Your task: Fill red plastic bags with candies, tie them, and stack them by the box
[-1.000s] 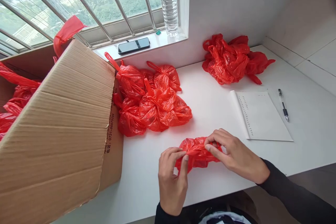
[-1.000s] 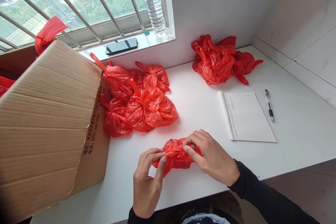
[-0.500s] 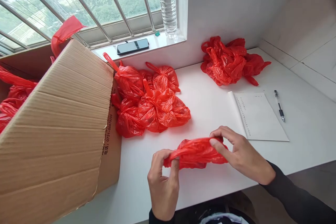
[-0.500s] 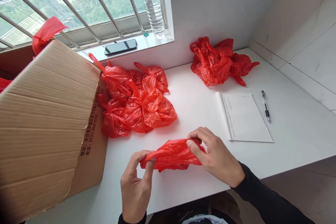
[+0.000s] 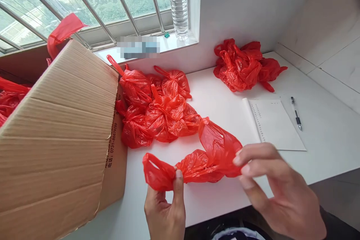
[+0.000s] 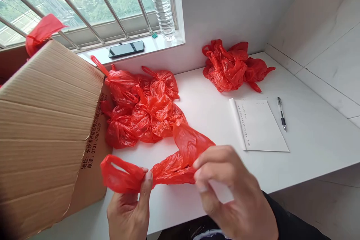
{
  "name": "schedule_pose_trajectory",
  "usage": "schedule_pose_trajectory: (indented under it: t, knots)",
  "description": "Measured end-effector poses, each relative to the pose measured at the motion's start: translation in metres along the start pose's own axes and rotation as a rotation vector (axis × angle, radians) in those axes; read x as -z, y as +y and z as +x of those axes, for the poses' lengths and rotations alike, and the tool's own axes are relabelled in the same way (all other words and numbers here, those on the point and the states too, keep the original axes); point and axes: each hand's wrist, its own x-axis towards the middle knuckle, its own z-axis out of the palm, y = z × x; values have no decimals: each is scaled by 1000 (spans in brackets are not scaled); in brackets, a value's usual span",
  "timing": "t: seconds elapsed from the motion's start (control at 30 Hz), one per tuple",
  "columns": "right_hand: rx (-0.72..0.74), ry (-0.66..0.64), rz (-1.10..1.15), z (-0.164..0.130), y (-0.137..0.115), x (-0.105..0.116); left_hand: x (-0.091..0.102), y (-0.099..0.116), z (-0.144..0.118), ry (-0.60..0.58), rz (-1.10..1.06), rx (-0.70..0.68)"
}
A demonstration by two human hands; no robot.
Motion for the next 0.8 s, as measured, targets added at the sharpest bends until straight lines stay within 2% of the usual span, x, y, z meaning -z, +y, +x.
schedule_pose_trajectory:
  t: [0.1, 0.27, 0.37, 0.53, 0.67, 0.8]
  knots:
    - [180, -289, -91, 13, -6, -9, 0, 4, -3, -10, -76, 19]
    - [132, -450, -304, 20, 10, -22, 1, 14, 1, -17, -127, 47]
    - [95, -475, -376, 16, 15, -22, -1, 19, 2, -10, -182, 104]
    - [133, -478, -509, 15, 15, -19, -6, 30, -2, 67, -218, 236]
    - [280, -401, -498, 18, 12, -18, -7, 35, -1, 33, -186, 226]
    - [390, -507, -488, 19, 11, -20, -9, 44, -1, 37, -204, 203]
